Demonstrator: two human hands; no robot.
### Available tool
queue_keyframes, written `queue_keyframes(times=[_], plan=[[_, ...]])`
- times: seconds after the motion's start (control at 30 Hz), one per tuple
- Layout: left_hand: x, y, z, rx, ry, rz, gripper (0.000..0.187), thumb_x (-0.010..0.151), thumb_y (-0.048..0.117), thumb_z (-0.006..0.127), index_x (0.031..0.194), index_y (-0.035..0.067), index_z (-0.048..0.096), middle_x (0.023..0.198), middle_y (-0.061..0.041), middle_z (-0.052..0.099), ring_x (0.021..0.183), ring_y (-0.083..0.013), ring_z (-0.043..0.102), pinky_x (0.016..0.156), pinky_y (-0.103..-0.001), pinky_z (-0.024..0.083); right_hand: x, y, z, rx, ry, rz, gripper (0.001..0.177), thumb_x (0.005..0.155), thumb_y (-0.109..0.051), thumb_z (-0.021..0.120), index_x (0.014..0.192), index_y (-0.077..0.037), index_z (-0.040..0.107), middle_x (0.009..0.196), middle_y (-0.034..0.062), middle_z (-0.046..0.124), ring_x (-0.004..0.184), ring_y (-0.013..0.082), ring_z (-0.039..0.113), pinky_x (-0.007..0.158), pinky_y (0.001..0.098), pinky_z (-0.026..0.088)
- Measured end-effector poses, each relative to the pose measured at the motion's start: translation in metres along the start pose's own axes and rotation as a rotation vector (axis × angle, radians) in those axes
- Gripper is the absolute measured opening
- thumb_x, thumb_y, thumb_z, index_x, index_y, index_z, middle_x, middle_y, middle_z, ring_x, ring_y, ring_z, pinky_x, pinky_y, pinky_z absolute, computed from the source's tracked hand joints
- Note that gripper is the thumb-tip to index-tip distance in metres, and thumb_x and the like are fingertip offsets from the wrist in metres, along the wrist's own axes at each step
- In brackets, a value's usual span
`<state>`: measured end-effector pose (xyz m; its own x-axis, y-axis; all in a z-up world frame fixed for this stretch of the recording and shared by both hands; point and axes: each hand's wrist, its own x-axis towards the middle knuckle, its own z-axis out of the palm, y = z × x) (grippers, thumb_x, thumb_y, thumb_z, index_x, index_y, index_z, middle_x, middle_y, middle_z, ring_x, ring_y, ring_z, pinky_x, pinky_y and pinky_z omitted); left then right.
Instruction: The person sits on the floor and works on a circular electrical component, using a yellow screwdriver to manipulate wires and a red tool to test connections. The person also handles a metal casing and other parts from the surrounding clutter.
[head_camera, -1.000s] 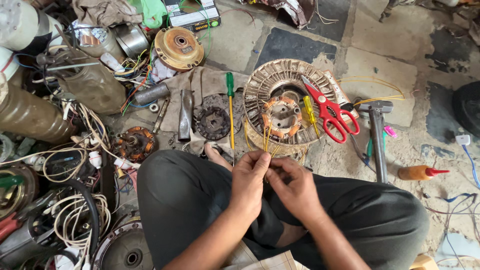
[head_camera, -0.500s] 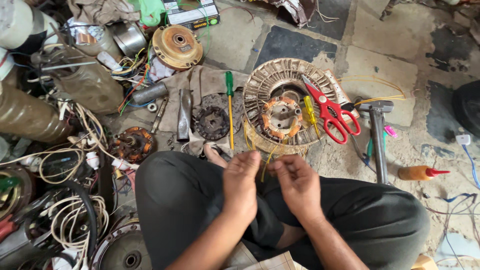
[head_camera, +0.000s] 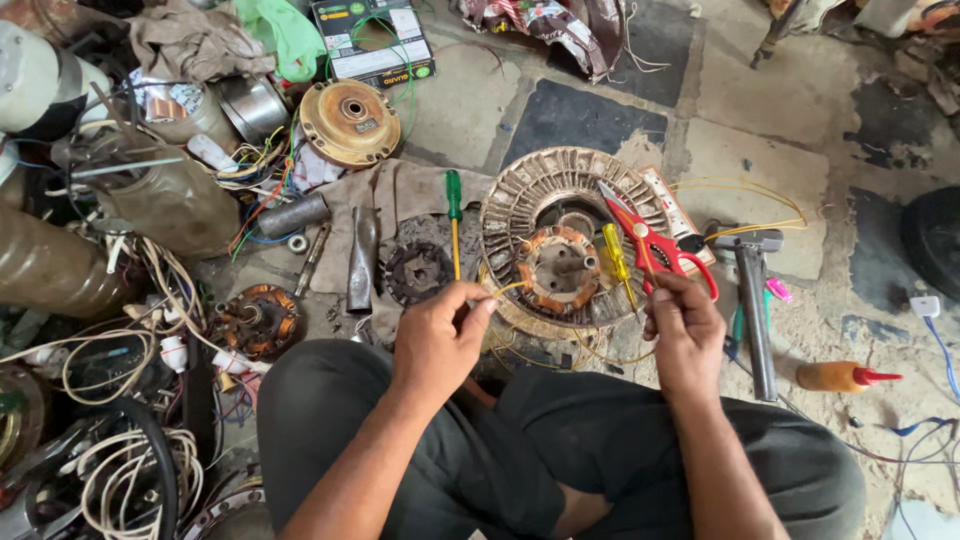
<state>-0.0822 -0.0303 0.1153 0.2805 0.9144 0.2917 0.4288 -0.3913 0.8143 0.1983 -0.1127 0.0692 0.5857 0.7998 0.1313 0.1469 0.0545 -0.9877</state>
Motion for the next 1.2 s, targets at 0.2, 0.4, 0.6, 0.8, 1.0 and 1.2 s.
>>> queue_keyframes(times=[0.2, 0.4, 0.6, 0.8, 1.0, 1.2], plan=[[0.003, -0.002, 0.008, 0.106, -0.041, 0.008, 0.013, 0.091, 0.022, 0.075, 0.096, 0.011, 0.069, 0.070, -0.008, 0.073, 0.059, -0.0263, 0.071, 0.053, -0.039, 0.052, 0.005, 0.008, 0.004, -0.118, 0.014, 0.041, 0.019, 0.104, -0.008, 0.059, 0.118, -0.002, 0.071, 0.079, -0.0021, 0.059, 0.065, 0.0038, 0.051, 0.058, 0.0205, 0.042], [0.006, -0.003, 0.010, 0.054, -0.022, -0.088, 0.012, 0.092, 0.023, 0.073, 0.095, 0.012, 0.069, 0.067, -0.007, 0.072, 0.058, -0.0243, 0.072, 0.051, -0.038, 0.053, 0.006, 0.006, 0.004, -0.246, 0.061, -0.072, 0.018, 0.106, -0.008, 0.060, 0.119, -0.004, 0.071, 0.085, -0.0032, 0.062, 0.070, 0.0024, 0.049, 0.062, 0.0200, 0.041], [0.011, -0.002, 0.009, 0.138, -0.031, -0.149, 0.013, 0.092, 0.025, 0.073, 0.094, 0.012, 0.069, 0.062, -0.009, 0.070, 0.054, -0.0269, 0.069, 0.050, -0.041, 0.050, 0.014, -0.020, 0.013, -0.427, -0.008, -0.249, 0.019, 0.104, -0.007, 0.062, 0.120, -0.006, 0.072, 0.091, 0.0016, 0.067, 0.081, 0.0074, 0.058, 0.075, 0.0241, 0.049], [0.010, -0.007, 0.009, 0.121, -0.022, -0.139, 0.013, 0.092, 0.024, 0.073, 0.094, 0.012, 0.069, 0.064, -0.008, 0.070, 0.055, -0.0271, 0.070, 0.050, -0.041, 0.050, 0.034, -0.026, 0.025, -0.538, -0.042, -0.200, 0.019, 0.101, -0.008, 0.064, 0.117, -0.008, 0.075, 0.088, 0.0059, 0.068, 0.079, 0.0129, 0.060, 0.075, 0.0273, 0.049], [0.011, -0.007, 0.008, 0.140, -0.028, -0.157, 0.014, 0.092, 0.025, 0.072, 0.096, 0.012, 0.068, 0.065, -0.009, 0.070, 0.056, -0.0271, 0.070, 0.050, -0.041, 0.050, 0.036, -0.013, 0.023, -0.482, -0.030, -0.218, 0.019, 0.103, -0.009, 0.063, 0.119, -0.007, 0.074, 0.097, 0.0045, 0.070, 0.087, 0.0100, 0.063, 0.078, 0.0261, 0.050], [0.012, -0.005, 0.010, 0.129, -0.034, -0.162, 0.014, 0.092, 0.025, 0.072, 0.095, 0.012, 0.068, 0.064, -0.009, 0.069, 0.056, -0.0271, 0.069, 0.050, -0.041, 0.050, 0.034, -0.009, 0.021, -0.413, 0.025, -0.131, 0.017, 0.104, -0.009, 0.063, 0.117, -0.007, 0.074, 0.089, 0.0048, 0.068, 0.079, 0.0086, 0.059, 0.072, 0.0254, 0.049]])
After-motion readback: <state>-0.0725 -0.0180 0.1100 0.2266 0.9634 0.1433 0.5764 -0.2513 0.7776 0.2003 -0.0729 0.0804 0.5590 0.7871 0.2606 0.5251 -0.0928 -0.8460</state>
